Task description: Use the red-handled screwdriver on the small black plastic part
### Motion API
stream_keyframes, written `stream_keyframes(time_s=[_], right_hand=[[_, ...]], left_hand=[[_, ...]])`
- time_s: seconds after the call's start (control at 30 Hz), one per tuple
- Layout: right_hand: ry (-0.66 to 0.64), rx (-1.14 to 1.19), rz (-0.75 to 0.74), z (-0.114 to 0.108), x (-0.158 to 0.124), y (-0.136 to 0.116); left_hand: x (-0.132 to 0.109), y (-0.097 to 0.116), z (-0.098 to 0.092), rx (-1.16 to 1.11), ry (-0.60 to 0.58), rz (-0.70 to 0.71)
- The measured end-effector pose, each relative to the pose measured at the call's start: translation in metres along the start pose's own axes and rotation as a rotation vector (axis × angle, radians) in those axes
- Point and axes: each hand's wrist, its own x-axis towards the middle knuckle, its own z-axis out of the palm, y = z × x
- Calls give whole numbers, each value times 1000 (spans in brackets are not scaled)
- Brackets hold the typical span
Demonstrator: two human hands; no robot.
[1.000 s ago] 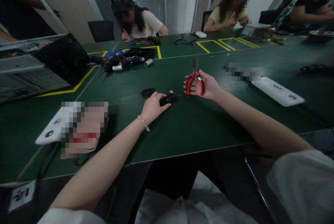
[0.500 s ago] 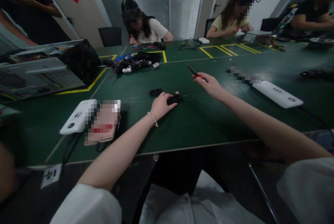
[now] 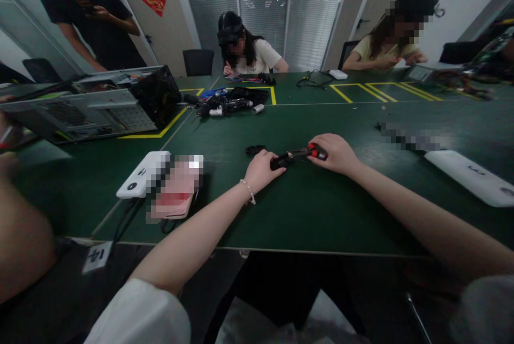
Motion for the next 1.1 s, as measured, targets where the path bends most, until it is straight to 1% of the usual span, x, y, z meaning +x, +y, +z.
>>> stream_keyframes(time_s=[0.13,0.23,0.3,0.53,0.67,0.77,0.93,1.1], right_hand=[[-37,-2,-54,1,-4,-12],[-40,16,-48,0,-4,-17],[-44,29,-36,-1,-3,-17],[-10,23,161,-1,-8,2],[-32,17,190,-1,-8,5],[-50,36,171,-1,-6,2],[-80,30,84,-1,-4,-7],[-71,24,81,1,-6,-6]], left_hand=[[-1,2,0,0,1,-5],[-3,3,-1,-17,-11,-20],[-4,3,-2,-30,2,-31],[-5,4,-6,-25,-31,-42],[-4,5,-6,-12,-31,-47],[-4,5,-5,-7,-34,-44],[-5,5,-5,-29,-30,-31],[-6,8,-4,-41,-38,-33]])
